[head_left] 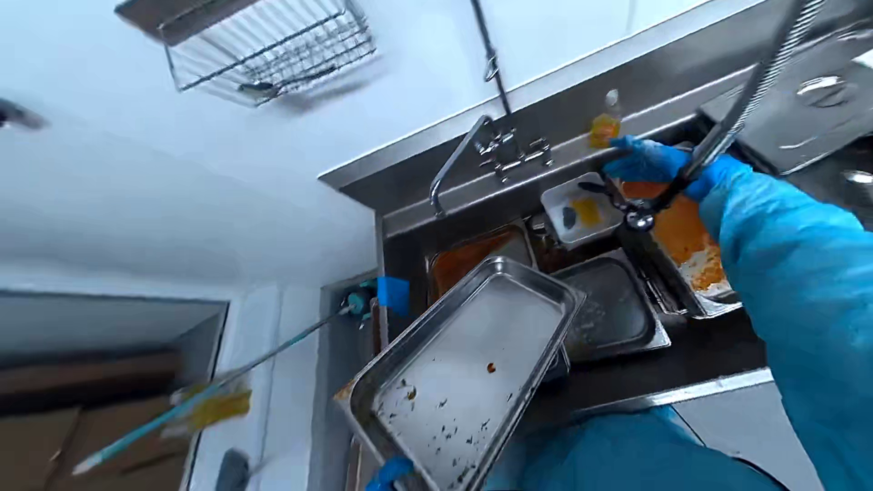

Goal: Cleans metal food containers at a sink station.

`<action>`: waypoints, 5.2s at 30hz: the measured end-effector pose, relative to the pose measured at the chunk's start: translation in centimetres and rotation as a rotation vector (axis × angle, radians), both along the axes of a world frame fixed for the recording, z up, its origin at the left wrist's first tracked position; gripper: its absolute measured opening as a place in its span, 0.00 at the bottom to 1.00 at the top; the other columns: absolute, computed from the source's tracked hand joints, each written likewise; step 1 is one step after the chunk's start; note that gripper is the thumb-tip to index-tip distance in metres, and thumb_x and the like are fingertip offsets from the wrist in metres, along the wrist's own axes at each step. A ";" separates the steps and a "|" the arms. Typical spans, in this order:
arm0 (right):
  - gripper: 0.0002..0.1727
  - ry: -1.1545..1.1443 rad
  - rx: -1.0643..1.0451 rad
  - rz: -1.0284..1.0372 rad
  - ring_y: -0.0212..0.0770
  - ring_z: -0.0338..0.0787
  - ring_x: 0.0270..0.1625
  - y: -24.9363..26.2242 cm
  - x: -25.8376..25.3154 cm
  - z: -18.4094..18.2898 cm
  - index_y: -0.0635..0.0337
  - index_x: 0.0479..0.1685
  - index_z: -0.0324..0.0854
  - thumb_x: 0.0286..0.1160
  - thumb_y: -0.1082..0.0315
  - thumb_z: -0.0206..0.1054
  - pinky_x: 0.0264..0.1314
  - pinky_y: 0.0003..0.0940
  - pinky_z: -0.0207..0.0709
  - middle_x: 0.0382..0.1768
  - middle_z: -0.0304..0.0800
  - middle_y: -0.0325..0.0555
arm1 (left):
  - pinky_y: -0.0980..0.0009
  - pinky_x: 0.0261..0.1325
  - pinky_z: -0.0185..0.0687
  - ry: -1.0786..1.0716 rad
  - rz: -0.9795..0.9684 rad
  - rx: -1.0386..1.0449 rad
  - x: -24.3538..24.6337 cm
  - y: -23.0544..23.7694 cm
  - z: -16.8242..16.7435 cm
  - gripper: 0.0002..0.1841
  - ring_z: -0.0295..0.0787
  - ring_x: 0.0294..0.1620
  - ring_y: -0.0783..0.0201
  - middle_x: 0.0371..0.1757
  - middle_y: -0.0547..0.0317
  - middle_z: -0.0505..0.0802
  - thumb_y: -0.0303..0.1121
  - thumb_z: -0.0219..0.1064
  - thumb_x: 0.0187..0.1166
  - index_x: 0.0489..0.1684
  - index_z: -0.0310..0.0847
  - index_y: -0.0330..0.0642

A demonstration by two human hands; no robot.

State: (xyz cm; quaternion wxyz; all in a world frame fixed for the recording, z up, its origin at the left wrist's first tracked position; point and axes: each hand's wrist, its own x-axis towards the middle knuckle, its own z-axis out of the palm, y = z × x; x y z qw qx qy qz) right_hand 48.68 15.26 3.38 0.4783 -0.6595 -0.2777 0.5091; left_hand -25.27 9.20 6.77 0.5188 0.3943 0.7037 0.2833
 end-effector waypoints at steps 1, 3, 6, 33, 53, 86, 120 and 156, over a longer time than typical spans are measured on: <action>0.40 0.110 -0.052 0.183 0.48 0.93 0.57 0.9 -1.7 0.2 0.50 0.87 0.65 0.92 0.35 0.27 0.64 0.43 0.85 0.59 0.92 0.57 | 0.64 0.37 0.89 -0.017 0.046 -0.014 0.7 -0.5 -0.1 0.05 0.89 0.30 0.68 0.25 0.63 0.91 0.22 0.59 0.63 0.26 0.77 0.44; 0.55 0.201 0.047 0.401 0.46 0.94 0.35 0.5 -3.5 1.2 0.56 0.79 0.73 0.83 0.29 0.12 0.48 0.43 0.90 0.32 0.92 0.51 | 0.66 0.36 0.90 -0.064 0.127 -0.030 1.9 -1.9 -0.5 0.08 0.90 0.28 0.69 0.24 0.64 0.91 0.20 0.57 0.64 0.26 0.77 0.44; 0.61 0.281 0.391 0.343 0.39 0.89 0.28 -3.6 -4.6 1.7 0.48 0.77 0.76 0.63 0.11 0.26 0.38 0.40 0.88 0.26 0.89 0.39 | 0.64 0.33 0.90 -0.083 0.242 -0.037 2.6 -4.0 -1.3 0.07 0.90 0.26 0.67 0.23 0.61 0.91 0.21 0.59 0.59 0.28 0.77 0.43; 0.21 -0.014 0.898 -0.680 0.34 0.73 0.13 7.1 -34.2 4.7 0.49 0.24 0.71 0.94 0.58 0.50 0.23 0.37 0.81 0.11 0.68 0.32 | 0.45 0.46 0.82 -0.123 -0.172 -0.190 2.1 12.9 -23.4 0.15 0.85 0.45 0.46 0.45 0.36 0.89 0.24 0.68 0.64 0.48 0.81 0.27; 0.24 0.121 0.899 -0.505 0.36 0.74 0.12 11.7 -39.5 5.3 0.51 0.21 0.68 0.95 0.59 0.44 0.24 0.38 0.82 0.09 0.67 0.34 | 0.41 0.56 0.82 -0.218 -0.221 -0.193 7.6 16.8 -26.4 0.33 0.84 0.60 0.43 0.63 0.33 0.86 0.20 0.69 0.57 0.71 0.74 0.31; 0.22 0.149 0.797 -0.337 0.34 0.75 0.12 3.2 -44.6 6.2 0.49 0.17 0.70 0.89 0.62 0.49 0.24 0.36 0.81 0.08 0.68 0.33 | 0.52 0.65 0.88 -0.072 -0.013 0.264 10.4 18.6 -21.0 0.42 0.90 0.64 0.57 0.64 0.50 0.93 0.15 0.72 0.46 0.75 0.81 0.43; 0.18 0.205 1.162 -0.382 0.34 0.75 0.12 0.4 -32.4 8.6 0.50 0.19 0.72 0.84 0.67 0.56 0.22 0.36 0.79 0.09 0.71 0.33 | 0.34 0.54 0.82 0.334 0.174 -0.048 3.8 8.2 -6.3 0.24 0.86 0.59 0.36 0.56 0.31 0.90 0.23 0.77 0.53 0.55 0.86 0.28; 0.20 -0.087 1.023 -0.443 0.37 0.79 0.13 2.4 -35.6 6.5 0.51 0.20 0.74 0.87 0.61 0.56 0.26 0.39 0.85 0.09 0.74 0.35 | 0.56 0.39 0.83 -0.553 -0.532 -0.612 18.4 7.0 -24.1 0.11 0.85 0.37 0.56 0.38 0.46 0.87 0.24 0.61 0.69 0.47 0.78 0.33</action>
